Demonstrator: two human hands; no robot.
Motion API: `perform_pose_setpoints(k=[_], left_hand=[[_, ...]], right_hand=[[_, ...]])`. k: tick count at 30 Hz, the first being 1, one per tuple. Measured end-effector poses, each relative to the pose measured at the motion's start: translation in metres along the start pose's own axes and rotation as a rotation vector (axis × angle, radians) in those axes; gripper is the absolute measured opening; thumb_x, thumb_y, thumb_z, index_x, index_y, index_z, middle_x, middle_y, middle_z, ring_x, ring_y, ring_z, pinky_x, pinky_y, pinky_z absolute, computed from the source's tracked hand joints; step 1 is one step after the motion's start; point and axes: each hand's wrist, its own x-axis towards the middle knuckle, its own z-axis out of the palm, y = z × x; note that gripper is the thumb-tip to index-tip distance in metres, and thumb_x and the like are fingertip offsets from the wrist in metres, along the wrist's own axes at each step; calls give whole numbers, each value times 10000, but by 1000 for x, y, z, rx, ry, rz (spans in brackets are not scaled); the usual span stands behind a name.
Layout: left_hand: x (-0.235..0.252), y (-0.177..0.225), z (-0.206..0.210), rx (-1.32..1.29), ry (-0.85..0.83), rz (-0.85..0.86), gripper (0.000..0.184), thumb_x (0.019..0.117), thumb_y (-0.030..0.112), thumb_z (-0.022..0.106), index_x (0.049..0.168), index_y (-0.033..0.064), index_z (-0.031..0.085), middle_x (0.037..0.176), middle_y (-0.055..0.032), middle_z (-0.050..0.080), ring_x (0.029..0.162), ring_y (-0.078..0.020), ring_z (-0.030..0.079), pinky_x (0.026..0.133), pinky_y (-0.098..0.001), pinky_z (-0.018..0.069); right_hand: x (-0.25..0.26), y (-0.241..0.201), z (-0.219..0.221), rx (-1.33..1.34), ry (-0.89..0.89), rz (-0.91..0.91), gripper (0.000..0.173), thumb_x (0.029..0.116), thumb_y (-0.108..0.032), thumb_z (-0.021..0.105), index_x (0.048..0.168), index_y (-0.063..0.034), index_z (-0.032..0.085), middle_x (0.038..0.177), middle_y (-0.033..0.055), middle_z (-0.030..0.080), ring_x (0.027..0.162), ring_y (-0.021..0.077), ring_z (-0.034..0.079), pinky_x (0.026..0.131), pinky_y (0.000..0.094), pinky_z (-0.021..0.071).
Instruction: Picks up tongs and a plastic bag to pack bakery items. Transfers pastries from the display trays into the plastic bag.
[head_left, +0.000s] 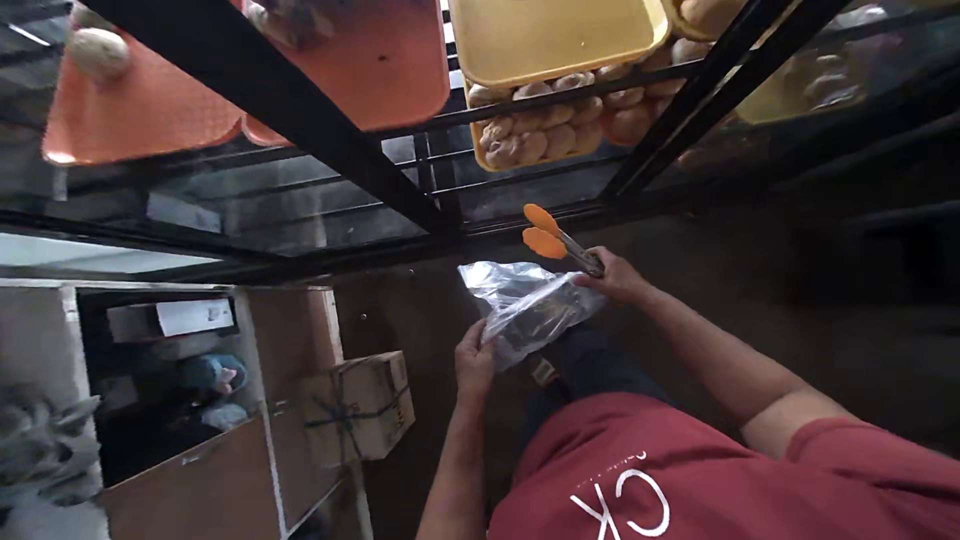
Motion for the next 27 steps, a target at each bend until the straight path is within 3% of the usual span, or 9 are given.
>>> perform_pose_setpoints(k=[2, 4, 6, 10, 13, 18, 21, 25, 27], left_hand=[[8, 3, 3, -221, 19, -88, 242, 983, -29, 564, 1215, -95, 538, 940, -91, 654, 756, -58, 647, 705, -231, 571], [14, 3, 2, -328, 41, -102, 187, 968, -64, 571, 1152, -85, 543, 877, -51, 675, 746, -60, 671, 714, -236, 586], [20, 0, -1, -390, 33, -94, 153, 980, -64, 548, 1131, -73, 574, 858, -25, 712, 769, -67, 696, 746, -245, 596], [32, 6, -3, -354, 83, -127, 216, 991, -48, 523, 1187, -85, 605, 852, 12, 681, 720, -8, 642, 699, -194, 563], [43, 16, -4, -357, 119, -166, 231, 993, -45, 523, 1219, -85, 547, 898, -29, 662, 741, -41, 650, 697, -221, 575], [62, 24, -1, -437, 120, -124, 111, 998, -56, 472, 1086, -20, 529, 845, -21, 731, 763, -104, 727, 723, -278, 619], [69, 31, 3, -380, 153, -137, 135, 992, -41, 514, 1104, -42, 590, 854, 10, 698, 762, -49, 687, 722, -231, 594], [79, 39, 8, -230, 265, -135, 152, 997, -16, 562, 1092, -106, 640, 904, -28, 659, 770, 16, 608, 735, -168, 526], [85, 41, 6, -210, 276, -136, 148, 1010, 14, 553, 1065, -81, 654, 809, 18, 649, 689, 35, 592, 672, -157, 518]], right_hand=[[11, 6, -12, 65, 12, 19, 684, 957, -432, 699, 1455, -23, 469, 1164, 278, 666, 1027, 419, 670, 908, 623, 523], [24, 4, -25, 83, 21, 32, 678, 1025, -472, 553, 1517, -32, 399, 1229, 297, 634, 1085, 428, 641, 939, 623, 497], [39, -10, -40, 29, 77, 54, 686, 1057, -473, 494, 1555, -23, 346, 1323, 322, 591, 1202, 471, 598, 1020, 653, 451], [91, -33, -61, -190, 354, -21, 609, 1059, -361, 551, 1488, 49, 412, 1310, 325, 588, 1149, 485, 625, 982, 637, 489], [134, -44, -75, -362, 454, -40, 577, 1018, -242, 623, 1479, 47, 431, 1314, 322, 582, 1161, 491, 618, 957, 624, 508], [192, -50, -85, -537, 448, 11, 568, 998, -209, 635, 1491, 1, 445, 1353, 311, 561, 1235, 495, 577, 943, 629, 504], [213, -52, -92, -586, 441, 30, 512, 998, -173, 618, 1456, 11, 482, 1364, 301, 566, 1242, 489, 579, 944, 630, 504], [222, -58, -105, -643, 397, 47, 399, 1044, -216, 540, 1346, 41, 582, 1344, 291, 603, 1261, 472, 581, 986, 630, 478], [221, -57, -108, -648, 407, 39, 369, 1050, -219, 527, 1297, 35, 630, 1300, 281, 638, 1218, 466, 614, 976, 629, 486]])
